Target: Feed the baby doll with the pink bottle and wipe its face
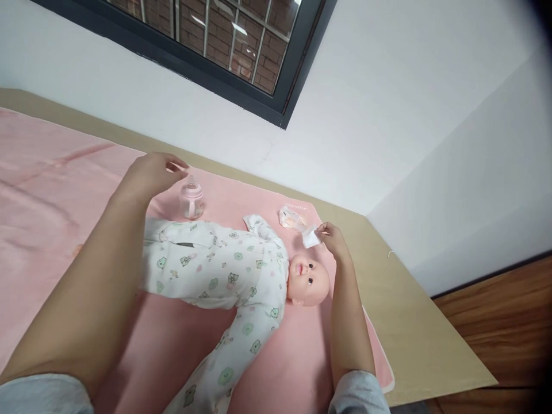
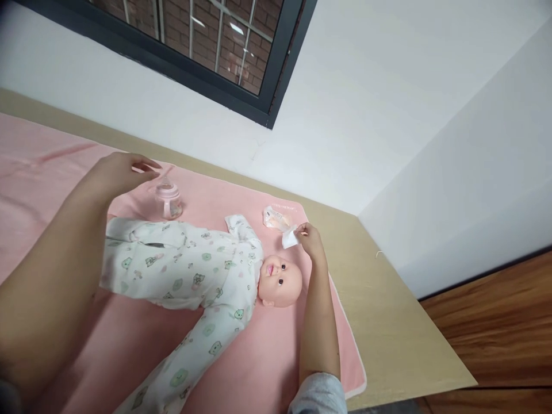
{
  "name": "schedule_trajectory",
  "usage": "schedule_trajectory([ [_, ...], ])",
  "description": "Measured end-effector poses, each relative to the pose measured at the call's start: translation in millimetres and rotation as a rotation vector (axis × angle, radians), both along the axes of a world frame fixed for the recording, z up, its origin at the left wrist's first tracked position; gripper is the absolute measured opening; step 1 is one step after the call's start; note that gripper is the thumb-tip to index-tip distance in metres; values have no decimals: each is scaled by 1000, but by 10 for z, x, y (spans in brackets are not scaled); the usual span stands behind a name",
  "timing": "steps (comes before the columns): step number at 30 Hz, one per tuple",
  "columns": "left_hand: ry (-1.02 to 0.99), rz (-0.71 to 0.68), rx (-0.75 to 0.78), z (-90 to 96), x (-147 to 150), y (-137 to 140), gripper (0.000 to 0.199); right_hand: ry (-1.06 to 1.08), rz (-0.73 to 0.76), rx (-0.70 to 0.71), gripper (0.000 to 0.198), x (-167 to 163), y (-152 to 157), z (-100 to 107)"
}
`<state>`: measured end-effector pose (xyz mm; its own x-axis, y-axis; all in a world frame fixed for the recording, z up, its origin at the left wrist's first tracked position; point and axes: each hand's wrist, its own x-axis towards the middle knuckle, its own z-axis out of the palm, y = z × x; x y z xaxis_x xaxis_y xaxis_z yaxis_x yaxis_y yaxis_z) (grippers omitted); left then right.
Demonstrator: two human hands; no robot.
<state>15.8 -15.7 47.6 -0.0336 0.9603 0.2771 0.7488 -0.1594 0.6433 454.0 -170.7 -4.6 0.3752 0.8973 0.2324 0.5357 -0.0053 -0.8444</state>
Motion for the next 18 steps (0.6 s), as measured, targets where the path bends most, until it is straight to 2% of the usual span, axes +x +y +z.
schedule_trajectory([
  [3, -4, 37, -106, -114, -109, 175, 38, 29, -15, -8, 27, 54, 56, -28],
  [6, 0, 24, -222, -238, -158, 297, 59, 68, -31, 60, 34, 78, 203, -16],
  [9, 29, -23, -267, -329, -163, 336, 79, 178, 54, 116, 43, 60, 410, 19],
  [13, 90, -108, -290, -368, -152, 296, 99, 340, 180, -13, 49, 43, 634, -7],
  [16, 114, -147, -304, -382, -146, 274, 101, 372, 169, -119, 46, 79, 703, -110],
  [18, 120, -165, -308, -404, -141, 285, 99, 341, 121, -127, 42, 121, 704, -188],
])
